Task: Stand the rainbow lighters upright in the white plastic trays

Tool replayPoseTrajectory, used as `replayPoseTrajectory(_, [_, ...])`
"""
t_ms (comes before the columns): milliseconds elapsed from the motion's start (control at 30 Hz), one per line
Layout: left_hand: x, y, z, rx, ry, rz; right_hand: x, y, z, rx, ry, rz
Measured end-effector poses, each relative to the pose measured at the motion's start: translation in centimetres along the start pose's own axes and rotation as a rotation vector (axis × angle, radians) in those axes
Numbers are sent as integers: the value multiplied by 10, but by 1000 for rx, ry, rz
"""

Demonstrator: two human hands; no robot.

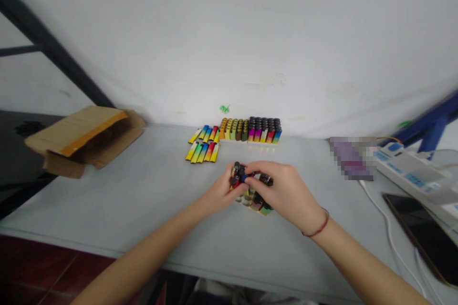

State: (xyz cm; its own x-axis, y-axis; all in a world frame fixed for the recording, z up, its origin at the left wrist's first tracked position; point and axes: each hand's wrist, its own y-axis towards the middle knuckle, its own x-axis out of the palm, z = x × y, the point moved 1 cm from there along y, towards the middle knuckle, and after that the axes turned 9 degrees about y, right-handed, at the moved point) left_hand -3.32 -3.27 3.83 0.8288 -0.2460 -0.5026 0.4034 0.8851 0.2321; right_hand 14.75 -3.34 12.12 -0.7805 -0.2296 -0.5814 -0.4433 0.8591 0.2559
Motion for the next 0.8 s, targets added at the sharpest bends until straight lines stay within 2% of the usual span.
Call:
replayPoseTrajectory(100, [-3,4,-1,-53,-53,117,4,13,2,48,190,35])
replayPoseTrajectory(200, [-14,12,-7,-72,-98,317,14,32,6,127,281,7])
replayPoseTrajectory(300, [-36,22,-20,-176,-102,552,36,61,3,265,292,-119])
replayPoseTrajectory(400, [-65,30,-38,-301,-171,664,67,97,-7,507,457,-301])
replayPoseTrajectory(500, [-92,35,-56,-399,-157,647,98,129,-16,632,514,-330])
replayPoseTrajectory(600, [-111,36,-69,-533,47,580,123,150,-14,665,495,-306])
replayPoseTrajectory(700, [-120,37,-74,-633,367,470,141,159,-1,687,450,-283])
replayPoseTrajectory(800, [-117,40,-73,-675,674,378,150,164,14,673,382,-260])
